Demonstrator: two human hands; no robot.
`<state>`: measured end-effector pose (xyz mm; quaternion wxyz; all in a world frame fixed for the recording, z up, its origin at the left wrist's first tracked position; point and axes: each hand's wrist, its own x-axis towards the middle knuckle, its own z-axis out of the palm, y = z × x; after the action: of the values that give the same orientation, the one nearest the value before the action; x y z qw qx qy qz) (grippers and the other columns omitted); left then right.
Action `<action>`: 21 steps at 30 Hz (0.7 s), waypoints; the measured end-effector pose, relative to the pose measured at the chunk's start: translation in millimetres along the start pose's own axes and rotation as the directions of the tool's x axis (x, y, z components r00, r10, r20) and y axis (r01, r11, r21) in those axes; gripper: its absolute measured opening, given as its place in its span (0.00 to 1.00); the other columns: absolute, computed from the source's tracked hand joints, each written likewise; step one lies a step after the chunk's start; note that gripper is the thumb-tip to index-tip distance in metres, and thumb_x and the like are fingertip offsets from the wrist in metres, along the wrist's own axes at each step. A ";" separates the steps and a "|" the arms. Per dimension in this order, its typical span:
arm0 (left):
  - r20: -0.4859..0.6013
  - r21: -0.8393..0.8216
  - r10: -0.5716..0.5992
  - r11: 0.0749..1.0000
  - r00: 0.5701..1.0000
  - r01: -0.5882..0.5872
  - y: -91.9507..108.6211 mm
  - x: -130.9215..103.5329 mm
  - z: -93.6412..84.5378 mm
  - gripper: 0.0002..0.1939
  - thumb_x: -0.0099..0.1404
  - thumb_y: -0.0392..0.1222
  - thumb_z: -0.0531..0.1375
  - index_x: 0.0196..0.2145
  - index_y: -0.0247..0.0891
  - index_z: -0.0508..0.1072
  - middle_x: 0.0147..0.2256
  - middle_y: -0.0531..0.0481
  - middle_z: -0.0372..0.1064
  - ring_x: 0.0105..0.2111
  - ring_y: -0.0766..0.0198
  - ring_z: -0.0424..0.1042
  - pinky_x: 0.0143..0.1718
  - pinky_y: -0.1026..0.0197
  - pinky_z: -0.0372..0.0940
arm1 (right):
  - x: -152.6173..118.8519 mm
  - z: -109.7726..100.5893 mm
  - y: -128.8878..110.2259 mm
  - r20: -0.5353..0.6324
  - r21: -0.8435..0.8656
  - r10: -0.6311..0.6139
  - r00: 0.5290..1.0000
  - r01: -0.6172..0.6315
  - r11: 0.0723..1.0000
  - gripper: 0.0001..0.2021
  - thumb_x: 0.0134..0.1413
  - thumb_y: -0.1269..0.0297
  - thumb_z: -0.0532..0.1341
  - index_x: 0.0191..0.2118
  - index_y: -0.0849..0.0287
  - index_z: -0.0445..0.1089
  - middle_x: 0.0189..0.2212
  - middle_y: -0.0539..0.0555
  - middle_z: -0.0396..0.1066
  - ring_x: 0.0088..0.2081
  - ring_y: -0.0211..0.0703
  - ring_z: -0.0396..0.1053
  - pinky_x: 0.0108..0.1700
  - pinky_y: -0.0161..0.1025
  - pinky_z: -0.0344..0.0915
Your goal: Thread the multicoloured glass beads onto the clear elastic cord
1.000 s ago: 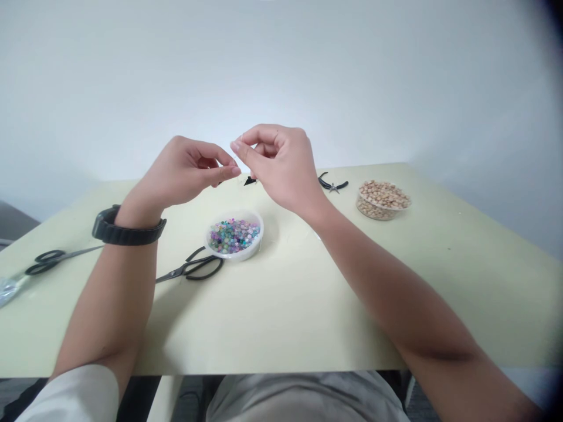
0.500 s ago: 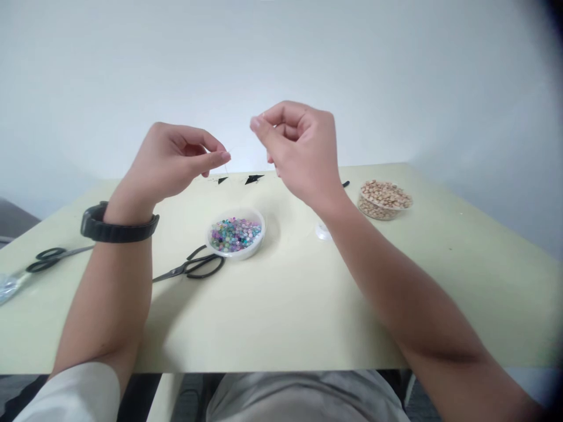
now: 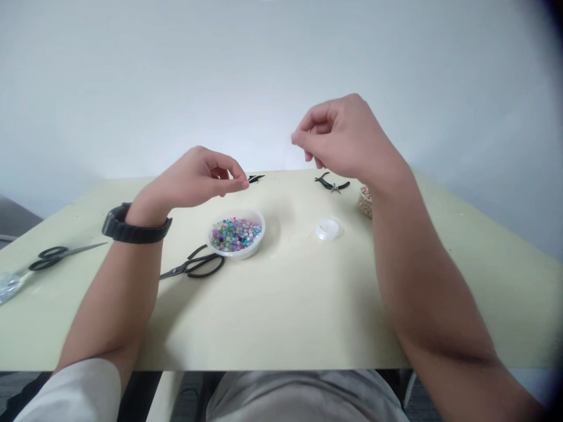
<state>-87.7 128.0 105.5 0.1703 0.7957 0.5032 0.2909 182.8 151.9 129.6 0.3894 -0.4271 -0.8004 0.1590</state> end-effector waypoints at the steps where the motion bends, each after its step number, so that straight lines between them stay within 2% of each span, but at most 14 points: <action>1: 0.047 -0.002 0.016 1.000 0.999 -0.016 0.7 0.3 2.3 0.06 0.60 0.46 0.69 0.29 0.43 0.82 0.22 0.50 0.68 0.20 0.65 0.64 0.20 0.63 0.53 | -0.8 -3.6 1.1 0.054 -0.059 0.030 0.998 -0.026 0.998 0.09 0.60 0.59 0.64 0.30 0.54 0.74 0.28 0.55 0.76 0.26 0.45 0.69 0.27 0.42 0.61; 5: 0.236 0.001 0.090 0.996 0.967 -0.093 6.4 0.6 9.4 0.06 0.62 0.45 0.65 0.32 0.43 0.82 0.26 0.51 0.72 0.24 0.66 0.68 0.24 0.65 0.60 | -1.4 -15.3 5.5 0.238 -0.301 0.201 0.950 -0.125 0.945 0.11 0.59 0.57 0.65 0.27 0.54 0.74 0.28 0.55 0.77 0.26 0.46 0.70 0.28 0.44 0.62; 10: 0.304 0.014 0.088 0.995 0.949 -0.096 15.3 -2.9 11.2 0.07 0.64 0.46 0.64 0.32 0.44 0.81 0.25 0.52 0.71 0.25 0.66 0.68 0.25 0.66 0.61 | -0.8 -22.4 10.1 0.277 -0.500 0.365 0.889 -0.191 0.845 0.17 0.57 0.51 0.66 0.24 0.56 0.72 0.23 0.55 0.73 0.24 0.44 0.67 0.28 0.43 0.58; 14: 0.304 -0.035 0.108 0.994 0.947 -0.102 24.2 -9.6 10.3 0.06 0.64 0.45 0.64 0.33 0.44 0.82 0.28 0.50 0.74 0.27 0.64 0.71 0.27 0.65 0.64 | -1.5 -22.5 10.2 0.272 -0.519 0.382 0.883 -0.199 0.831 0.20 0.58 0.48 0.65 0.23 0.56 0.70 0.20 0.54 0.70 0.23 0.44 0.66 0.30 0.43 0.57; 17: 0.314 -0.153 0.142 0.983 0.939 -0.097 33.5 -15.4 12.3 0.06 0.66 0.44 0.64 0.34 0.43 0.80 0.30 0.49 0.75 0.27 0.64 0.72 0.28 0.63 0.65 | -1.7 -21.7 8.9 0.282 -0.507 0.372 0.884 -0.192 0.840 0.20 0.58 0.46 0.65 0.24 0.56 0.70 0.19 0.54 0.70 0.23 0.45 0.66 0.30 0.43 0.56; 19: 0.372 -0.230 0.165 0.970 0.914 -0.082 39.0 -17.1 17.2 0.06 0.68 0.44 0.62 0.34 0.42 0.78 0.30 0.49 0.75 0.26 0.64 0.71 0.27 0.63 0.65 | -1.9 -21.6 8.2 0.299 -0.492 0.365 0.882 -0.185 0.851 0.20 0.58 0.46 0.65 0.25 0.56 0.70 0.19 0.54 0.70 0.24 0.46 0.66 0.30 0.43 0.56; 21: 0.475 -0.229 0.188 0.970 0.860 -0.086 41.8 -15.9 24.9 0.05 0.69 0.41 0.61 0.34 0.42 0.76 0.31 0.50 0.76 0.27 0.65 0.71 0.28 0.64 0.64 | -2.5 -21.8 7.9 0.315 -0.477 0.362 0.878 -0.183 0.859 0.20 0.58 0.45 0.65 0.25 0.56 0.70 0.19 0.54 0.70 0.24 0.46 0.66 0.30 0.43 0.55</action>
<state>-47.8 96.0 105.2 0.3507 0.8563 0.3531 0.1386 204.6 152.7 137.8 0.0886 -0.5730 -0.8067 0.1141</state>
